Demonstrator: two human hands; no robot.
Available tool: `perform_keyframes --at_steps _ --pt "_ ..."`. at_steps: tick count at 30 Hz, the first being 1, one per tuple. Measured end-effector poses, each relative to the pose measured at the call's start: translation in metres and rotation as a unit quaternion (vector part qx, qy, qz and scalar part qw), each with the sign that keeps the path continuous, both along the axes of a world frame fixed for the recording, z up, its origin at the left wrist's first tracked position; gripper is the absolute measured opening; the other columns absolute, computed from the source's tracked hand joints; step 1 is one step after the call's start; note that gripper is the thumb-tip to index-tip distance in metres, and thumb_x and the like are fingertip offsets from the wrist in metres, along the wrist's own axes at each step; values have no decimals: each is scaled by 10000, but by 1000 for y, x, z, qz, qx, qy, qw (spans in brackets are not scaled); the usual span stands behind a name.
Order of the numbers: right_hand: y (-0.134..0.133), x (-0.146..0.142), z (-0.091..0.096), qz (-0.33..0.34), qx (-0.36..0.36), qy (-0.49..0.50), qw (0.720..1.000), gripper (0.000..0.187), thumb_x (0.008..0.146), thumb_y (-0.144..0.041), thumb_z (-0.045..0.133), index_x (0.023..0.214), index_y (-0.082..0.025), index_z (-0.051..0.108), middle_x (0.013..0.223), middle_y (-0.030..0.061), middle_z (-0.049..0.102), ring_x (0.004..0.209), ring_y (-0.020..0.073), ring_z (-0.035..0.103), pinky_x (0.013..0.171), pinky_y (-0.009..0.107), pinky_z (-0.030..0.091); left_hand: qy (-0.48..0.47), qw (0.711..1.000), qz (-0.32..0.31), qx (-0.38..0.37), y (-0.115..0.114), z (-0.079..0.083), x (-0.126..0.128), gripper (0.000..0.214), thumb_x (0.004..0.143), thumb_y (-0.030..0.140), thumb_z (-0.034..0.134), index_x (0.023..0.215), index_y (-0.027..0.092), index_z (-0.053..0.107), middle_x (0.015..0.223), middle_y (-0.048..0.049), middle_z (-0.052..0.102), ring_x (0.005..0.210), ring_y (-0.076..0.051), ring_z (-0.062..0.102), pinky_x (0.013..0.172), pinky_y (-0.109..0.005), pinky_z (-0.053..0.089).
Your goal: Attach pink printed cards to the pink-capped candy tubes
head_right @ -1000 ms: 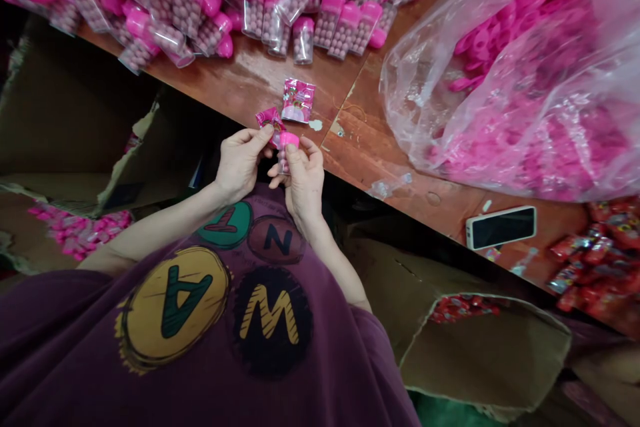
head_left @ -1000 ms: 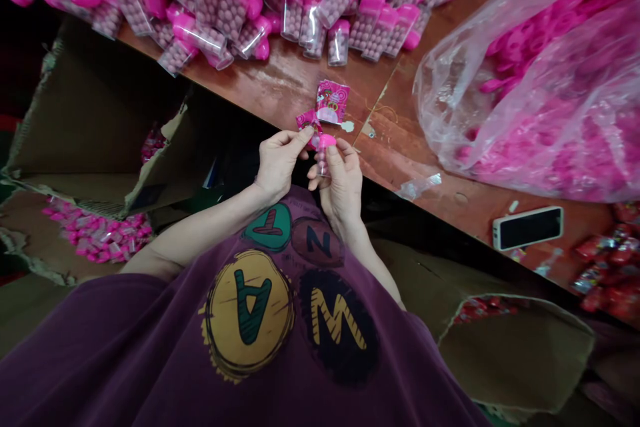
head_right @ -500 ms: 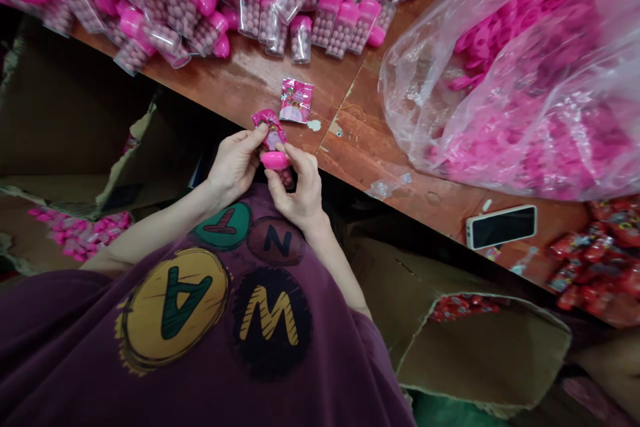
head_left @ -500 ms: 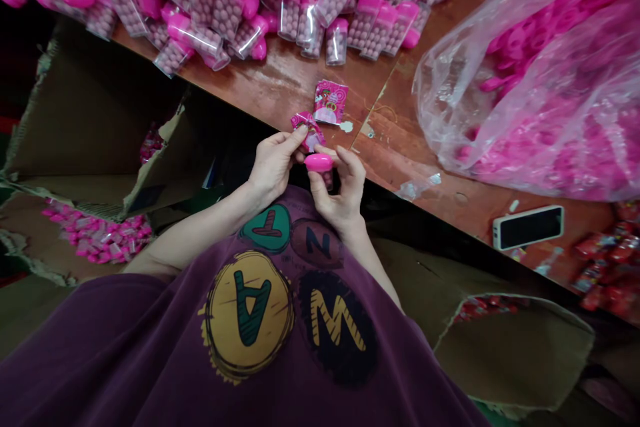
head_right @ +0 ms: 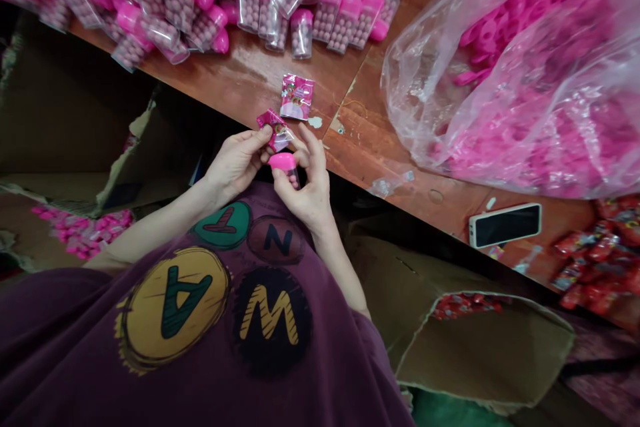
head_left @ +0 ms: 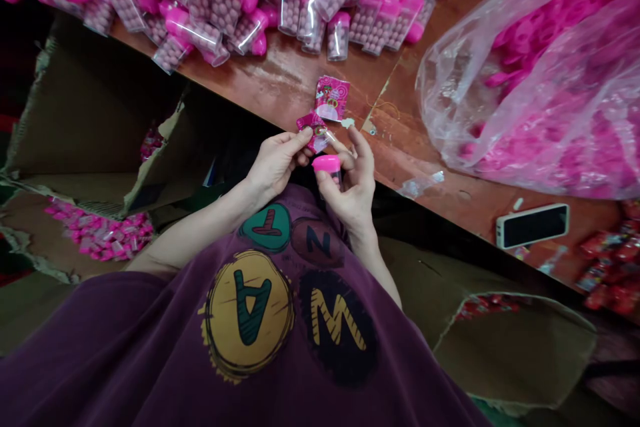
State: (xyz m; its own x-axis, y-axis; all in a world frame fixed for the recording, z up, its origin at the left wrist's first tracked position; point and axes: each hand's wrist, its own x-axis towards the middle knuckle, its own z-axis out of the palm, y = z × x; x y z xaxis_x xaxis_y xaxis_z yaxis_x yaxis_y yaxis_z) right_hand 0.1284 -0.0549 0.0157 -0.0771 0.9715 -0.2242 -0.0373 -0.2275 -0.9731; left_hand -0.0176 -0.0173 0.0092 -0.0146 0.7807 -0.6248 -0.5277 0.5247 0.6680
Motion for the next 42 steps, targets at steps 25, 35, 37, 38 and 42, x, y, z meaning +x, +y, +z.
perform_keyframes --at_steps 25,35,37,38,42 --pt "-2 -22 -20 -121 6 -15 993 558 934 -577 768 1373 -390 478 903 -35 598 641 119 588 548 259 552 74 994 83 13 -4 -4 18 463 826 478 921 636 178 624 580 33 593 533 -59 520 583 -229 435" --pt "4 -18 -22 -74 -86 87 990 522 939 -660 716 1290 -344 495 845 -47 602 618 107 566 493 230 475 48 997 49 27 -6 -5 16 420 834 469 916 680 177 658 596 32 612 547 -66 546 592 -228 462" --pt "7 -17 -21 -69 -114 118 984 542 913 -655 752 1262 -325 500 800 -65 584 561 89 509 449 213 421 26 999 29 34 -7 -4 14 394 825 450 927 689 170 685 623 21 638 564 -68 564 597 -227 466" --pt "8 -16 -20 -72 -116 125 983 550 903 -647 769 1254 -318 502 782 -73 581 548 84 495 438 204 404 18 999 19 35 -7 -3 13 382 822 441 930 693 168 697 635 16 649 570 -71 571 600 -229 469" --pt "6 -17 -20 -82 -71 80 991 587 895 -596 812 1318 -340 495 772 -76 611 619 107 594 517 219 510 0 1000 -4 20 -6 -2 9 371 814 427 937 687 168 705 655 2 675 581 -84 595 612 -244 482"
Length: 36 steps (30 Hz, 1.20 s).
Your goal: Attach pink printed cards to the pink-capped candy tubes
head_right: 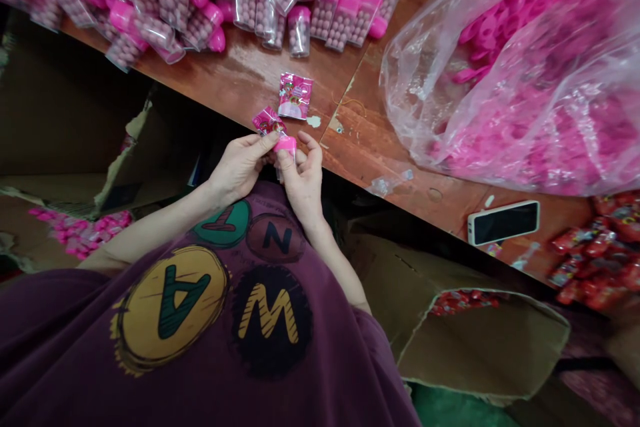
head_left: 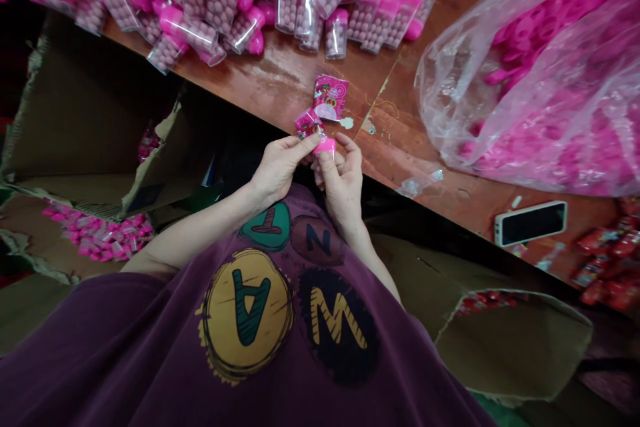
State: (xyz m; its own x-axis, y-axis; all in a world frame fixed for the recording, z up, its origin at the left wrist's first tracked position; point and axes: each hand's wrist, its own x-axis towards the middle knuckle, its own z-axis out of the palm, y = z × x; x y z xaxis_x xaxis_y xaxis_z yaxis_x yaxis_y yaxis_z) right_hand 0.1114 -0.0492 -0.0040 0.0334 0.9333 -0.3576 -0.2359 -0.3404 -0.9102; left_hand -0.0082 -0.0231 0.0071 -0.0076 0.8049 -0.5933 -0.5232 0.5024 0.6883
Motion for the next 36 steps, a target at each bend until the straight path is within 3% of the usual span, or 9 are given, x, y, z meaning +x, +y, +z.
perform_keyframes --at_steps 3,6,15,19,24,27,31,33,36 --pt "-4 1 -3 24 34 -62 997 649 902 -571 815 1422 -384 474 828 -54 643 772 167 696 695 324 637 -26 1000 -10 -10 3 0 -2 338 813 419 940 738 165 730 711 -12 720 625 -101 646 641 -254 499" --pt "-6 3 -6 31 50 -94 994 671 903 -561 814 1461 -399 479 854 -41 653 851 200 717 773 374 643 -56 998 -27 -14 5 1 -3 325 814 417 940 785 159 744 758 -26 748 671 -120 690 674 -265 520" --pt "5 6 0 89 -7 57 994 633 909 -586 802 1387 -316 488 797 -55 644 598 103 577 492 226 466 -87 994 -69 -19 4 12 -6 422 823 484 924 755 148 677 631 18 646 532 -89 585 587 -253 487" --pt "2 4 -2 58 17 15 998 698 879 -557 847 1410 -331 454 841 -52 652 646 107 598 535 232 483 -60 998 -22 -8 5 7 -8 360 816 418 941 785 149 705 681 10 688 601 -94 625 635 -238 498" --pt "-2 9 -4 136 -1 38 990 621 981 -565 721 1471 -337 416 797 -66 641 478 76 415 446 234 391 -56 998 9 -3 6 3 -10 338 832 405 928 779 148 715 735 -3 716 644 -94 642 677 -239 504" --pt "-2 9 -9 135 36 -3 990 623 1009 -558 678 1508 -327 385 822 -46 648 559 108 542 541 263 510 -66 998 -13 -4 5 1 -9 325 829 384 931 773 130 737 733 -20 723 659 -99 646 705 -247 502" --pt "-5 7 -15 107 134 -170 970 597 1027 -528 652 1526 -304 414 1094 62 726 896 197 728 844 382 636 -95 995 -38 -19 3 -6 -10 298 838 382 923 794 132 765 775 -33 751 722 -113 675 770 -257 508" --pt "-6 6 -16 100 148 -201 963 581 1037 -518 636 1533 -304 421 1095 66 723 887 196 727 855 391 639 -116 992 -46 -18 2 -9 -10 286 836 383 923 808 138 776 793 -32 757 743 -117 678 785 -260 509" --pt "-5 6 -12 93 102 -106 985 577 1029 -515 656 1513 -336 397 913 -3 673 729 145 661 684 302 597 -134 990 -53 -6 0 -10 -11 281 825 370 931 813 133 780 782 -25 739 707 -107 643 741 -255 497"
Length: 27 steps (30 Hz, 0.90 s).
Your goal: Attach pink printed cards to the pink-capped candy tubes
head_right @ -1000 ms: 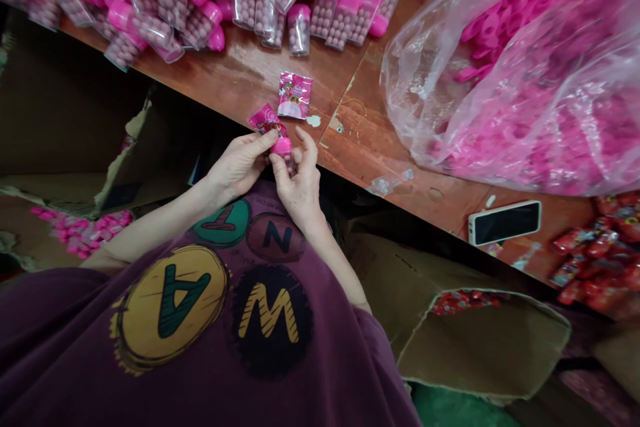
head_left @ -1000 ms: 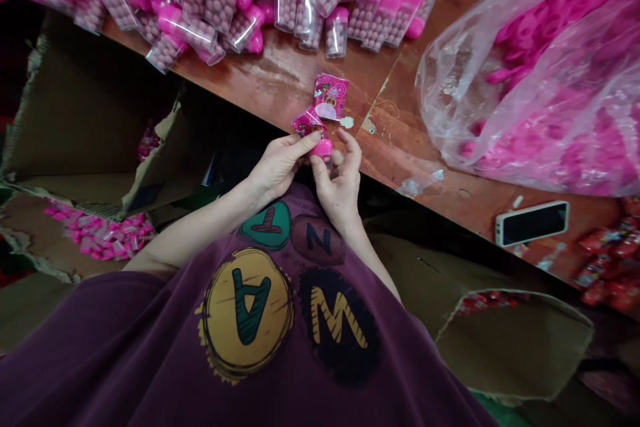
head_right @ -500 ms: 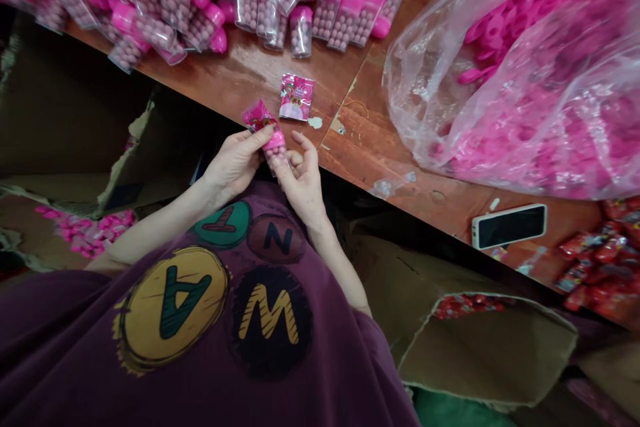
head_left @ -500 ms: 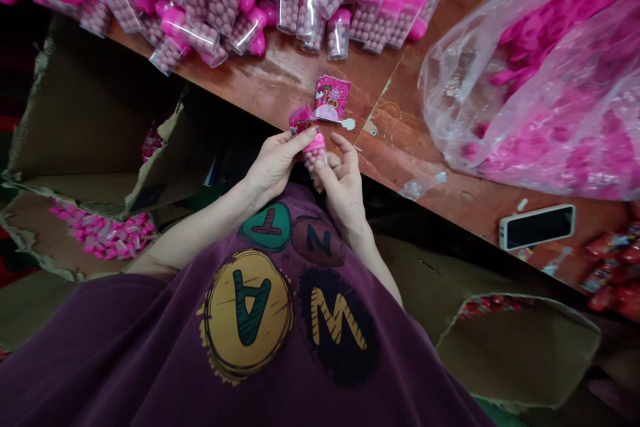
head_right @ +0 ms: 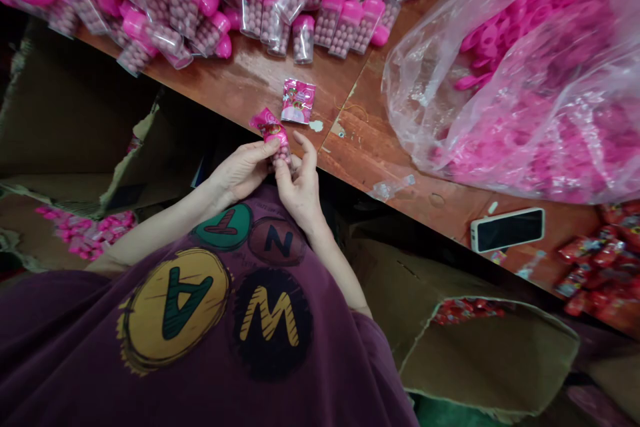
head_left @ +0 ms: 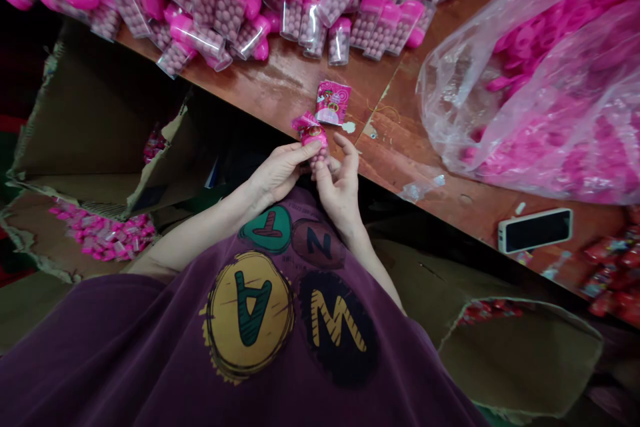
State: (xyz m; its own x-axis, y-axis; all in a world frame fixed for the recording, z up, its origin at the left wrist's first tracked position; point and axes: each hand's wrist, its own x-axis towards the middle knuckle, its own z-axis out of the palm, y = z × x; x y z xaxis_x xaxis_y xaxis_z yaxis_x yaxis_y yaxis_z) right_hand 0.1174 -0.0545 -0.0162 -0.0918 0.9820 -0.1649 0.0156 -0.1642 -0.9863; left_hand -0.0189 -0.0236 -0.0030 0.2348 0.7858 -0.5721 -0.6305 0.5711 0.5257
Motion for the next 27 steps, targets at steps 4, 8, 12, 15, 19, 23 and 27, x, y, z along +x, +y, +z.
perform_keyframes --at_steps 4,8,12,15,19,23,27 --pt "3 0 6 2 -103 124 987 586 994 -581 683 1459 -379 389 840 -48 599 543 96 492 413 206 339 -2 1000 -26 13 -3 5 -2 277 813 342 937 822 116 778 770 -32 725 691 -106 631 740 -255 502" --pt "2 0 5 11 -99 125 987 626 977 -614 698 1460 -376 379 785 -75 573 454 73 371 388 212 317 -1 999 -35 11 0 7 -3 277 850 366 908 848 126 769 819 -42 743 688 -109 630 715 -257 496" --pt "-2 -1 -5 12 -32 36 999 618 999 -601 673 1483 -346 385 895 -17 666 631 132 608 580 283 564 7 1000 17 -2 2 4 3 314 869 388 897 789 137 726 756 -16 704 694 -102 627 715 -246 487" --pt "-3 -2 -13 6 37 -51 998 624 1024 -579 638 1526 -311 382 1041 46 717 830 181 721 818 386 648 5 999 33 -5 -1 2 9 293 818 339 941 809 129 736 777 -14 722 732 -99 649 766 -240 504" --pt "1 -4 -12 21 -16 28 999 623 1015 -599 645 1501 -334 359 873 -21 653 703 152 670 645 307 601 32 999 30 -9 -6 4 10 331 806 360 945 757 120 722 681 -7 664 606 -79 558 618 -234 435" --pt "3 -6 -7 27 -87 106 990 616 990 -621 673 1458 -370 361 769 -75 578 461 92 442 407 230 383 31 999 7 -1 -9 5 6 358 835 356 914 679 141 673 599 12 581 544 -81 492 553 -248 384" --pt "-1 -8 -11 13 -41 52 998 603 1017 -583 653 1487 -347 357 923 -4 689 700 162 688 674 341 627 49 999 18 -8 -10 6 6 277 824 309 913 724 129 728 655 -3 641 598 -83 534 626 -243 427"
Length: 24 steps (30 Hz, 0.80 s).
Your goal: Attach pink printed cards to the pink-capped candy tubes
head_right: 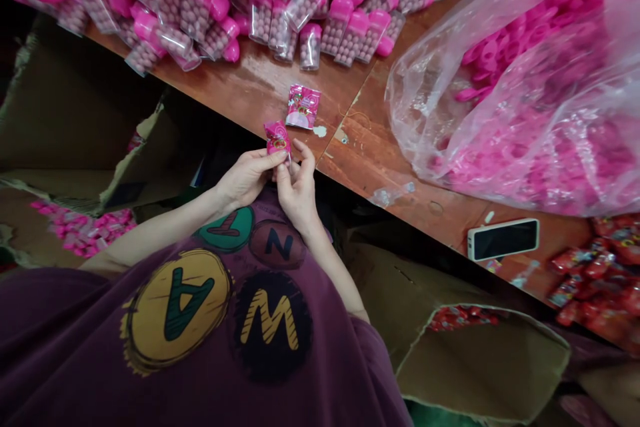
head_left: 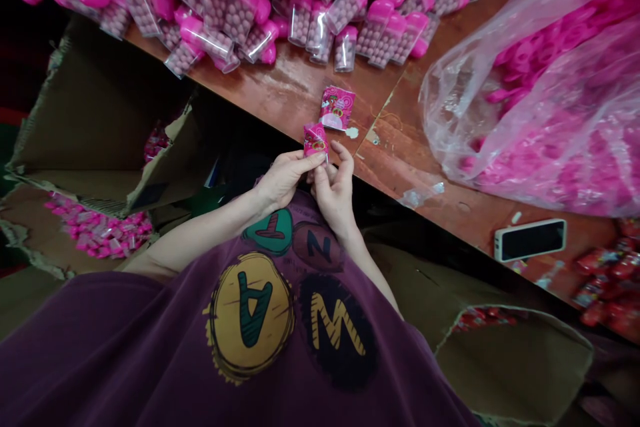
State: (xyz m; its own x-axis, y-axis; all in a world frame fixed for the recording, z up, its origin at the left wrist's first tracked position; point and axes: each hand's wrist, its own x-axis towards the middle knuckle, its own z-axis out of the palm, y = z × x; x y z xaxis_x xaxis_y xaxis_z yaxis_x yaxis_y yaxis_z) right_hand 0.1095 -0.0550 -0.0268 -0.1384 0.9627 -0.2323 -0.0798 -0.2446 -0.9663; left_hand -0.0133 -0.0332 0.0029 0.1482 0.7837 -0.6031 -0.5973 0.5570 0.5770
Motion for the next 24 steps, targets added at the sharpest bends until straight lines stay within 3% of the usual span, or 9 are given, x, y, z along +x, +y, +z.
perform_keyframes --at_steps 3,5,7,9,11,13,16,19,24 --pt "-1 -1 -5 16 65 -59 996 623 1034 -577 624 1523 -316 340 1253 99 729 1113 239 765 1039 482 630 2 1000 28 -11 3 3 4 245 803 313 927 797 127 768 741 -25 714 722 -115 639 796 -264 499" --pt "1 -1 -5 21 76 -72 994 641 1030 -583 624 1532 -315 329 1333 115 711 1206 255 746 1107 510 604 -1 999 42 -14 5 4 6 250 795 319 935 810 131 772 772 -31 733 760 -126 660 847 -277 509" --pt "4 -1 -1 16 54 -49 997 650 1014 -581 653 1523 -334 333 1212 76 731 1087 234 767 1014 470 646 -2 999 43 -17 7 4 6 259 799 322 933 784 133 758 749 -26 713 712 -115 626 786 -267 500" --pt "7 0 4 11 8 -2 1000 648 991 -574 695 1498 -364 349 998 8 702 821 184 734 754 370 658 -15 999 25 -14 7 2 3 269 820 331 914 760 133 742 716 -21 680 646 -102 567 684 -259 471" --pt "9 2 8 4 -34 46 998 637 972 -569 726 1468 -390 367 855 -43 626 591 130 591 500 275 515 -41 999 -8 1 5 1 -3 271 829 345 900 779 129 744 723 -29 671 629 -107 545 629 -262 457" --pt "10 3 11 -1 -50 78 996 640 955 -575 744 1451 -400 378 797 -67 581 484 98 447 403 243 374 -69 996 -43 23 3 1 -9 287 809 363 915 835 125 756 754 -41 681 661 -128 575 634 -273 487" --pt "11 6 13 4 -48 75 996 677 938 -618 744 1455 -390 370 759 -79 568 445 87 380 389 245 336 -83 993 -71 43 3 2 -17 351 771 408 952 870 132 760 768 -40 682 702 -150 614 680 -294 530" --pt "10 6 13 28 -53 43 997 683 943 -644 727 1456 -383 359 757 -78 579 449 92 396 409 250 340 -48 997 -39 38 9 2 -20 360 823 461 918 820 149 738 782 -35 702 687 -132 614 696 -283 518" --pt "7 1 5 25 -6 -1 1000 647 959 -601 730 1437 -350 373 849 -44 625 675 146 623 630 302 541 3 1000 23 16 17 1 -9 290 861 351 904 780 133 731 746 -23 715 661 -94 620 677 -242 484"
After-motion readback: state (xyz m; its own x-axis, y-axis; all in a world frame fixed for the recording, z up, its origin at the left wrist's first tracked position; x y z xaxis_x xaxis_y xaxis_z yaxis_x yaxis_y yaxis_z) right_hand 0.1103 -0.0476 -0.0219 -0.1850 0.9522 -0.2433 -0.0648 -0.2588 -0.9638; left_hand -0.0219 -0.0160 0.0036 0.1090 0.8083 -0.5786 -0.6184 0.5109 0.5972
